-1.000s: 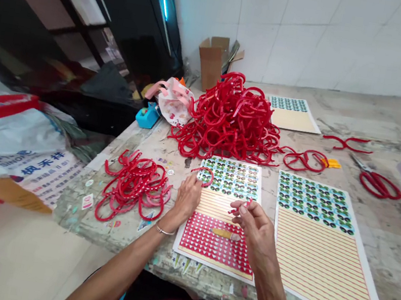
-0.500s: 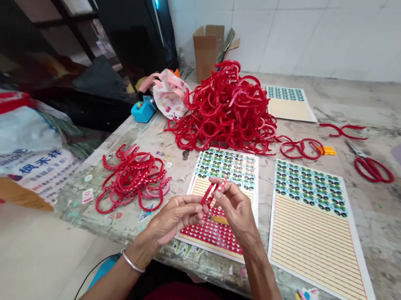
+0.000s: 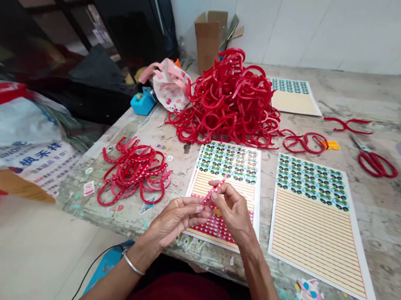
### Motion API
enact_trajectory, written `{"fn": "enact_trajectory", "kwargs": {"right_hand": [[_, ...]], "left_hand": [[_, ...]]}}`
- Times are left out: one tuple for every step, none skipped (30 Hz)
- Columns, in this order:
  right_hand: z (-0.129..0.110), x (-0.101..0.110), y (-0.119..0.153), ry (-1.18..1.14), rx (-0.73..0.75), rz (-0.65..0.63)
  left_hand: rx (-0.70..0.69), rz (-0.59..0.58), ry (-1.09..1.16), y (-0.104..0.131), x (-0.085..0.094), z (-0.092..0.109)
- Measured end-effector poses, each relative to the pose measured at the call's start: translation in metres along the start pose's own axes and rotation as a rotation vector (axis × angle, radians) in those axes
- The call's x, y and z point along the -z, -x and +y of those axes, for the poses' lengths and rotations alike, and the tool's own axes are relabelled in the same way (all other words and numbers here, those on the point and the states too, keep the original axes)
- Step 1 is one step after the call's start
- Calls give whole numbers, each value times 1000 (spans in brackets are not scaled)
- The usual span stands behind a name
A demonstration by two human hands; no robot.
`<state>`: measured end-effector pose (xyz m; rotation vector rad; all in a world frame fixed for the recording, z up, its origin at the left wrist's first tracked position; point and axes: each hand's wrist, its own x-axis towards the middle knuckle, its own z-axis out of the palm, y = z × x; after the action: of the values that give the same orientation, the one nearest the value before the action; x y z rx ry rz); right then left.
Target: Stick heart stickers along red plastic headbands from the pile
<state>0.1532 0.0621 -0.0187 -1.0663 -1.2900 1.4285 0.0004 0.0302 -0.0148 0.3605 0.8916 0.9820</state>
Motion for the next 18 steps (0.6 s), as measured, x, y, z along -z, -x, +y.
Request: {"fn": "enact_trajectory", "kwargs": {"right_hand": [[0,0,0,4,-1,2],[0,1,0,7,-2,3],[0,1,0,10,-1,4],[0,1,0,11,2,4],[-1,1,0,10,8,3],[-1,1,0,8,17,3],[0,1,0,6,27,5],[0,0,0,5,38,11],[1,0,0,5,45,16],[1,-1,0,5,48,20],[2,-1,0,4,48,23],[2,-2,0,5,45,23],[3,-2,0,5,42,23],[3,-2,0,6,40,22],[3,-2,0,9,41,23],[3,-2,0,10,43,27],[3,-2,0,9,45,30],[4,-2,0,6,47,33]], "left_hand": [[1,7,-7,0,0,0],[1,14,-16,0,-1,0],[-1,20,-23,0,-2,0],[-5,23,-29,-1,-2,0],[-8,24,-31,-1,-3,0],[-11,27,-31,-1,-4,0],[-12,29,-30,-1,-5,0],[-12,31,-28,-1,-5,0],[-13,33,-25,-1,-6,0],[-14,34,-23,-1,-6,0],[-14,34,-21,-1,-7,-1],[-14,33,-20,-1,-8,-1],[-15,31,-19,-1,-8,-1],[-16,29,-17,0,-9,-1],[-17,27,-15,0,-9,-1],[-19,23,-14,0,-9,-1],[-21,21,-13,0,-9,-1],[-22,21,-13,0,-10,-1]]}}
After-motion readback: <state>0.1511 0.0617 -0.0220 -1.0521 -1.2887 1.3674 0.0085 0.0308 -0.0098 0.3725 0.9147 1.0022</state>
